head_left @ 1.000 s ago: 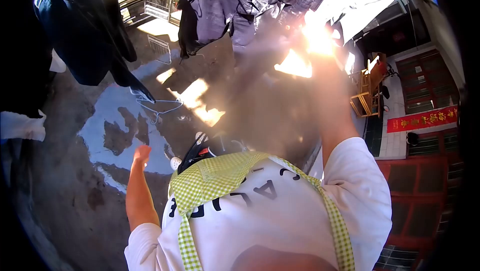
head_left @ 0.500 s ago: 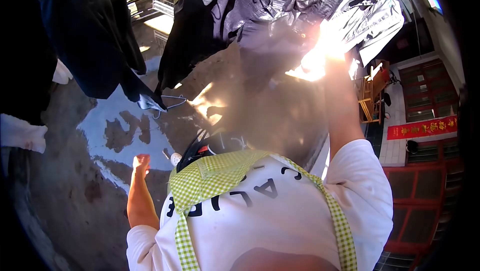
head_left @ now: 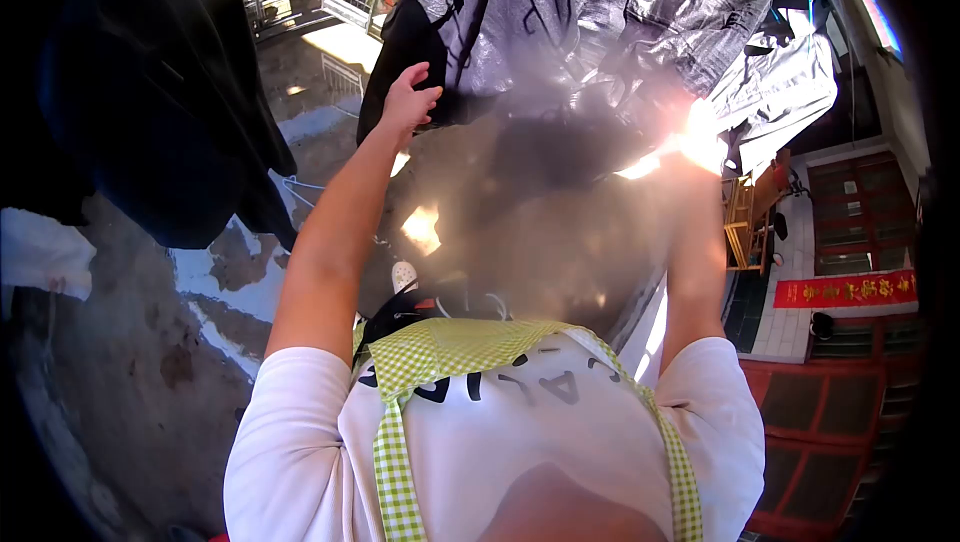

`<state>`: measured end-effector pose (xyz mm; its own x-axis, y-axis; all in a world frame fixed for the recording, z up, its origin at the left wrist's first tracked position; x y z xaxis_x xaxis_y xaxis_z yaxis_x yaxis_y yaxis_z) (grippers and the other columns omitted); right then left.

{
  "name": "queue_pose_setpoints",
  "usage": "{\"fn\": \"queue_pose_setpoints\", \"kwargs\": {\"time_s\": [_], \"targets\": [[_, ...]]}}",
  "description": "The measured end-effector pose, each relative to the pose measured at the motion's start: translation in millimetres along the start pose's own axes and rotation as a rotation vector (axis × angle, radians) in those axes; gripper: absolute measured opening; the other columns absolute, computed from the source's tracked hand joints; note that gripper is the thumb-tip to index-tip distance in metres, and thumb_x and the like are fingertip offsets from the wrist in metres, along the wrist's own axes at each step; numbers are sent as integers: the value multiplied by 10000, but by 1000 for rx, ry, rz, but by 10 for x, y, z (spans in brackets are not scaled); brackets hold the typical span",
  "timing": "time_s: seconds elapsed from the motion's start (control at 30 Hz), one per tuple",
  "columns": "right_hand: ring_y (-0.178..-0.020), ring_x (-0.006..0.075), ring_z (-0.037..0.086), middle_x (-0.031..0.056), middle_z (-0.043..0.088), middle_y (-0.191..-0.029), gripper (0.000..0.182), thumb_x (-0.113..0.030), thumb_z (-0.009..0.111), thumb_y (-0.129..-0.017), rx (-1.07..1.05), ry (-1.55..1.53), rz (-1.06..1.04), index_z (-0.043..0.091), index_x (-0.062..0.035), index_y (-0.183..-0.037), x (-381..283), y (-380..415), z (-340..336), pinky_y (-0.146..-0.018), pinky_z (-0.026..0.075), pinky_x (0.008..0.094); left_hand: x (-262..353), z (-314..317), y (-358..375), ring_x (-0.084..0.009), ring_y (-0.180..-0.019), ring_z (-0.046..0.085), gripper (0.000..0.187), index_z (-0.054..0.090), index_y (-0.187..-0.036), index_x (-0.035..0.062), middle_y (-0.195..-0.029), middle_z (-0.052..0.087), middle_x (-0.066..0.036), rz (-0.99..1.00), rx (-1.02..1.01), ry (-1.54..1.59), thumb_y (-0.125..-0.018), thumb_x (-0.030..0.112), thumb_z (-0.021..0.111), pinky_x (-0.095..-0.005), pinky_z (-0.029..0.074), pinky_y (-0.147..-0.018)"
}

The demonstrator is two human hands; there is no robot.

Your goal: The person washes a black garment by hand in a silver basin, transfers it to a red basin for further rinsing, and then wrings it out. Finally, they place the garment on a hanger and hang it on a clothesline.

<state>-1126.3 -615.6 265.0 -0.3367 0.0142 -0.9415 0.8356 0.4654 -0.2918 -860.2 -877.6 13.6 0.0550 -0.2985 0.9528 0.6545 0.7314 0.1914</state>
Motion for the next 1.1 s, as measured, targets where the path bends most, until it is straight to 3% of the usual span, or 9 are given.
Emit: {"fn": "queue_pose_setpoints", "kwargs": {"time_s": [0.13,0.4,0.53,0.7,0.8,0.83,0.93,1.0,1.1], "targets": [[-817,175,531,75,556,-962,292,-158,547,-785,0,14,2,516,-31,-1046,3,43,-102,-679,444,297,63,262,-84,-104,-639,549,611,360,-1275,108,-1269,425,-75,8,15,100,-716,3,585,-228,421,-469],[-807,169,533,72,562,-945,260,-115,545,-780,-2,40,-1,528,-22,-1022,19,186,-248,-674,446,289,-217,248,-329,-108,-653,558,530,413,-1217,73,-1144,514,-95,30,-21,373,-720,-10,578,-220,433,-486],[-802,167,534,70,564,-936,244,-94,544,-778,-2,48,-7,534,-18,-1010,-2,210,-278,-671,448,285,-6,223,-248,-60,-588,489,470,486,-1135,86,-748,545,6,105,36,302,-707,140,673,-190,416,-478],[-795,163,535,68,567,-925,227,-67,542,-775,6,55,-30,542,-13,-995,-52,160,-311,-669,449,281,-78,263,-514,-71,-573,496,309,541,-1018,72,-791,552,-1,-4,82,172,-753,200,634,-201,427,-452],[-791,161,535,67,569,-919,217,-51,541,-774,7,72,-66,546,-9,-986,-96,136,-252,-667,450,278,-210,364,-553,-155,-684,584,190,513,-1005,103,-820,562,-18,-126,-188,480,-841,200,515,-276,474,-529],[-790,160,536,67,570,-917,214,-45,541,-773,9,81,-84,548,-8,-983,-107,134,-221,-666,450,277,-240,326,-513,-155,-684,584,190,513,-1005,103,-820,562,-18,-128,-187,476,-841,200,515,-276,474,-529],[-742,149,536,55,571,-851,175,-58,571,-758,80,199,-207,562,-13,-927,-162,214,-102,-639,447,274,-219,342,-260,-208,-851,605,114,517,-919,111,-798,576,-21,-172,-344,540,-840,193,510,-318,477,-603],[-695,139,536,44,572,-788,145,-76,601,-743,177,373,-375,575,-19,-873,-183,423,86,-612,443,273,-251,300,-105,-205,-857,604,96,525,-894,117,-797,583,-16,-230,-347,539,-839,195,511,-314,463,-635],[-625,123,537,28,574,-693,116,-103,646,-721,107,449,-499,594,-28,-793,0,871,742,-572,437,270,-292,212,76,-189,-867,605,79,544,-828,133,-790,602,5,-315,-334,529,-836,206,516,-291,417,-705]]}}
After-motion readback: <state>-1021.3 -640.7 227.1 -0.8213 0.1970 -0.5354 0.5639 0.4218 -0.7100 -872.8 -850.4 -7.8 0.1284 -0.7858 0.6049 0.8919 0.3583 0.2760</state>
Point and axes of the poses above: each hand's wrist, its own y-axis away from the middle knuckle, its own z-axis out of the palm, x = y × z, the point moved 9 cm from there along -y, towards the middle knuckle
